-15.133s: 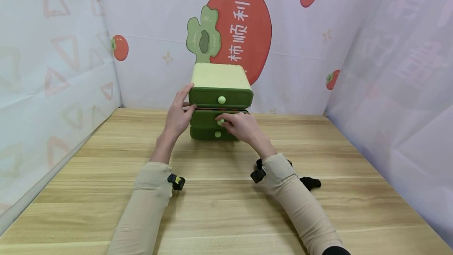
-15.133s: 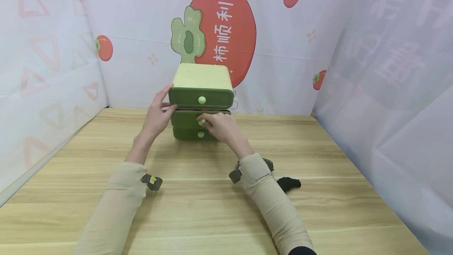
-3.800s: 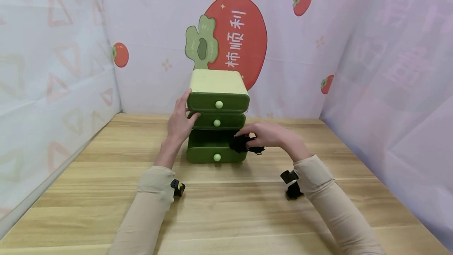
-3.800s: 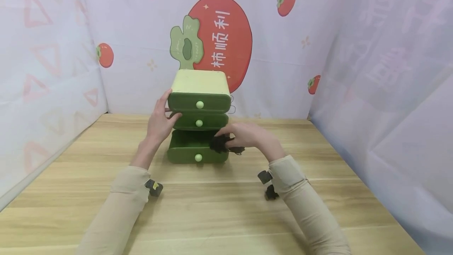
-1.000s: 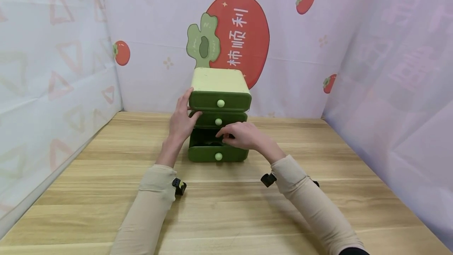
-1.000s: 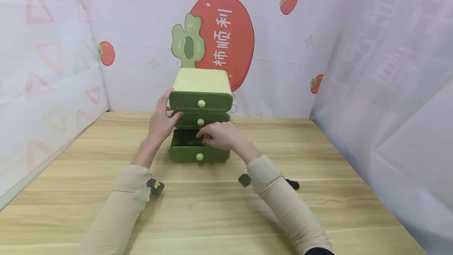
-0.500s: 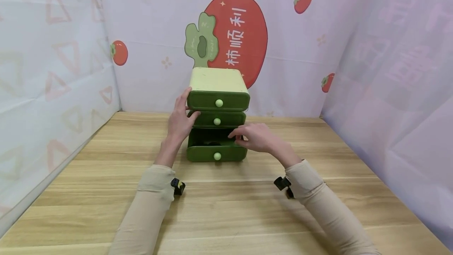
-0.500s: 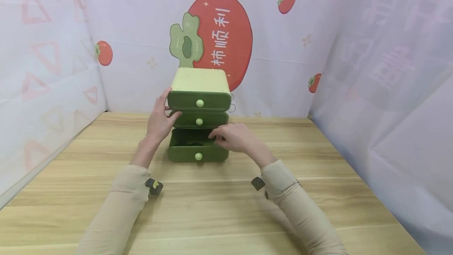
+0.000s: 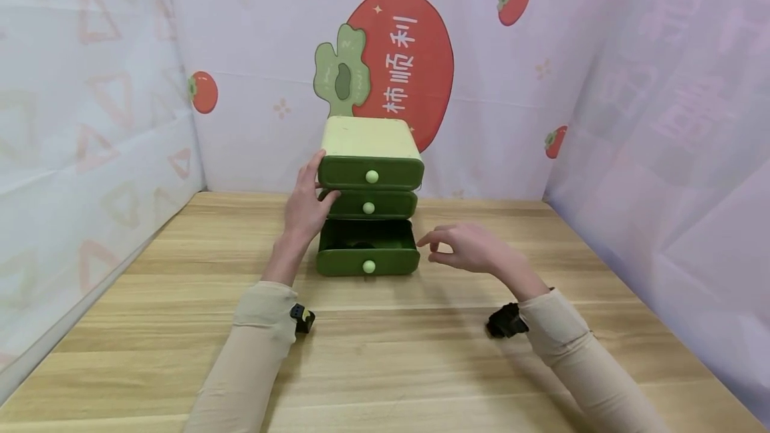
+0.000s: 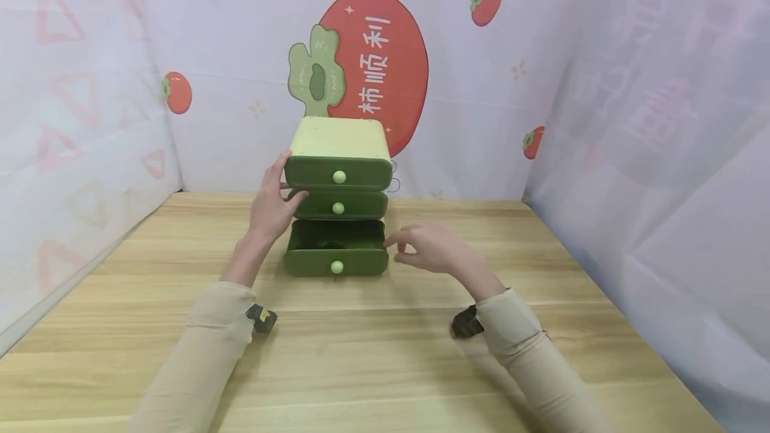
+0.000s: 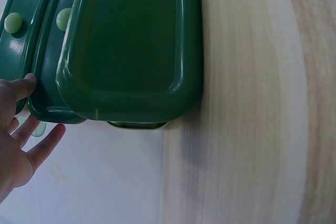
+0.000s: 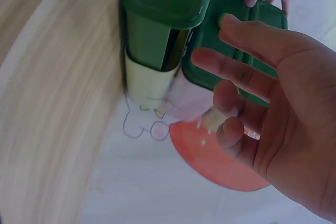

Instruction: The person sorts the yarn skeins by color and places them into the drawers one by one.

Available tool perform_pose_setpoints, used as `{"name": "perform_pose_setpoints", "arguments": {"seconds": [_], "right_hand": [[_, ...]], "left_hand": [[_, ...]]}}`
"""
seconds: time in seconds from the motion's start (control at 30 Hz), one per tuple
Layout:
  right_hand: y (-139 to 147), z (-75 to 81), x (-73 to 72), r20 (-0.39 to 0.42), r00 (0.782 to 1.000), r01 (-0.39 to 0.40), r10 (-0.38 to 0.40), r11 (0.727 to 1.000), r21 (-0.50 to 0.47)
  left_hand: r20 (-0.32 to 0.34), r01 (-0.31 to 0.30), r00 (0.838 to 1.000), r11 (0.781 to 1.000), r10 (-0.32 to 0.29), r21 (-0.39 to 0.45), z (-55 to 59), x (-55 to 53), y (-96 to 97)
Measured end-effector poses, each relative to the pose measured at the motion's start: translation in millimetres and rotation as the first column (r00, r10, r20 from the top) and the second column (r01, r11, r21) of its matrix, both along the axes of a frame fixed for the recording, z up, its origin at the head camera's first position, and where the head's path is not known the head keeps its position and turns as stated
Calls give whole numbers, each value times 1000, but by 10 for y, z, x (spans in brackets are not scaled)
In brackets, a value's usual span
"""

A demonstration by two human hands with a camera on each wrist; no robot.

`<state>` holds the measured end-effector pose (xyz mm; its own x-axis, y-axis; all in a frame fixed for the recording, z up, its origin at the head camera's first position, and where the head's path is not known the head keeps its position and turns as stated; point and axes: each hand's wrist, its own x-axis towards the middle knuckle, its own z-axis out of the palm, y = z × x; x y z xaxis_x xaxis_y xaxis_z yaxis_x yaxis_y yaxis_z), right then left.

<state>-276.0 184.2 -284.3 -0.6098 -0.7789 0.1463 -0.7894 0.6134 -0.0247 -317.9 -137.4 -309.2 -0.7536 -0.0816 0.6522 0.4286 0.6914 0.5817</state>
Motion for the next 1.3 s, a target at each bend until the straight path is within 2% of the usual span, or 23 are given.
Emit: {"name": "perform_pose_setpoints", "arguments": {"seconds": [0.23, 0.43, 0.63, 0.83, 0.9, 1.0, 1.13, 1.3], "right_hand": [[273, -77, 57, 12, 999, 33, -34, 999, 28], [459, -111, 108, 31, 997, 66, -68, 996, 58], [676, -200, 217, 55, 992, 106, -113, 989, 107], [856, -265, 299, 69, 990, 117, -122, 990, 75], [908, -261, 330, 97, 986, 130, -135, 990, 57], [984, -253, 375, 168, 972, 161, -166, 986, 45], [1062, -241, 439, 271, 943, 186, -196, 981, 62], [1126, -238, 505, 389, 886, 233, -252, 968, 97]], "left_hand": [[-4, 8, 1000, 1000, -8, 8, 4, 12, 3], [-2, -11, 1000, 1000, 11, 4, 13, 5, -5], [-7, -4, 1000, 1000, 3, -9, -7, -7, 16], [-6, 1, 1000, 1000, -1, 2, -16, -2, 30], [-3, -4, 1000, 1000, 4, 4, -16, -1, 31], [0, -6, 1000, 1000, 6, 6, -20, 3, 31], [1, -9, 1000, 1000, 9, 10, -25, 4, 30], [-4, -11, 1000, 1000, 11, 8, -20, 4, 32]]}}
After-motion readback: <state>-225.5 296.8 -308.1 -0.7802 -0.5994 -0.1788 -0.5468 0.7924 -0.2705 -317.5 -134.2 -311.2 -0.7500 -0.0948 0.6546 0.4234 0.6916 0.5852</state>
